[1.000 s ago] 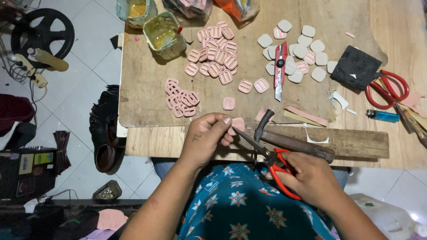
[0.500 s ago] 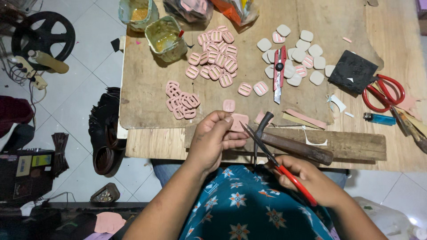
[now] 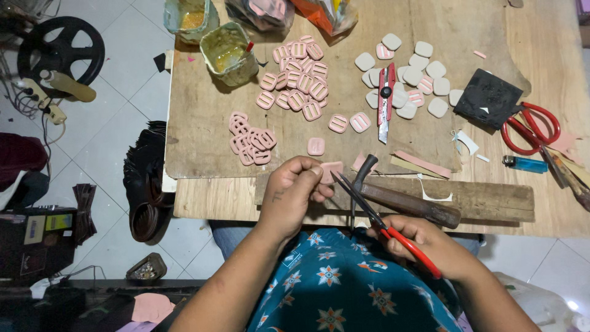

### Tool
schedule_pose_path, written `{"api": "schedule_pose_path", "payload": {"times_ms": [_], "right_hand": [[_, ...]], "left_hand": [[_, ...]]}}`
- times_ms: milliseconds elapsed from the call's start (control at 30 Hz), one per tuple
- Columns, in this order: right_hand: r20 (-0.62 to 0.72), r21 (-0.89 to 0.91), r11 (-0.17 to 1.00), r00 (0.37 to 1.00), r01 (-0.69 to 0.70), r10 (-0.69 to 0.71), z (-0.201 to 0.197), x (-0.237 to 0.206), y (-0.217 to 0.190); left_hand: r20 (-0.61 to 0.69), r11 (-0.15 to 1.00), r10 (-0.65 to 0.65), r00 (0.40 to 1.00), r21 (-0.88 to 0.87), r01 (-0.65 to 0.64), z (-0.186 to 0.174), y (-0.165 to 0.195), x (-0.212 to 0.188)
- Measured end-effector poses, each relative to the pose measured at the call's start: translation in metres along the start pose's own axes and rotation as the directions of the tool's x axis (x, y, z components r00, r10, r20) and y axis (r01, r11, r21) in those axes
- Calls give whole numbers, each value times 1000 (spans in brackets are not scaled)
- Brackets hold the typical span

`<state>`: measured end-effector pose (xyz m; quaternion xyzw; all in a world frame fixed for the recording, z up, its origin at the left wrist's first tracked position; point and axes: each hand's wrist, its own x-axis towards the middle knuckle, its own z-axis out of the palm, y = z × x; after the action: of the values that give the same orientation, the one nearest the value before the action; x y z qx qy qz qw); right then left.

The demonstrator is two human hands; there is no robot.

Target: The person sits at a workbench trimming small pink foam pieces with red-handled scissors, cutting excess material from the edges of each piece one at a time. They occasionally use a small hammer on a piece and set finished pieces onto a growing pile of trimmed components on the table.

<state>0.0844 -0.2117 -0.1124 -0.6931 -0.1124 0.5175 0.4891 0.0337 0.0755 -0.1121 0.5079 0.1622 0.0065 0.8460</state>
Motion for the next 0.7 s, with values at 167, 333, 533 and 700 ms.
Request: {"api": "schedule_pose_path", "payload": {"times_ms": [167, 333, 533, 700], "right_hand": [[-18, -53, 998, 999, 33, -34, 0, 0, 1], [-64, 54, 997, 996, -53, 56, 6, 3, 1], [-87, 32, 999, 996, -25, 27, 8, 4, 9], [-137, -59, 998, 990, -18, 10, 9, 2, 12]], "left_hand": [[5, 999, -44, 999, 4, 44, 2, -1, 0], [-41, 996, -66, 997, -66, 63, 2, -7, 1], [-53, 998, -62, 997, -25, 61, -1, -7, 0], [-22, 1000, -12, 1000, -9, 12, 0, -5, -3]]}}
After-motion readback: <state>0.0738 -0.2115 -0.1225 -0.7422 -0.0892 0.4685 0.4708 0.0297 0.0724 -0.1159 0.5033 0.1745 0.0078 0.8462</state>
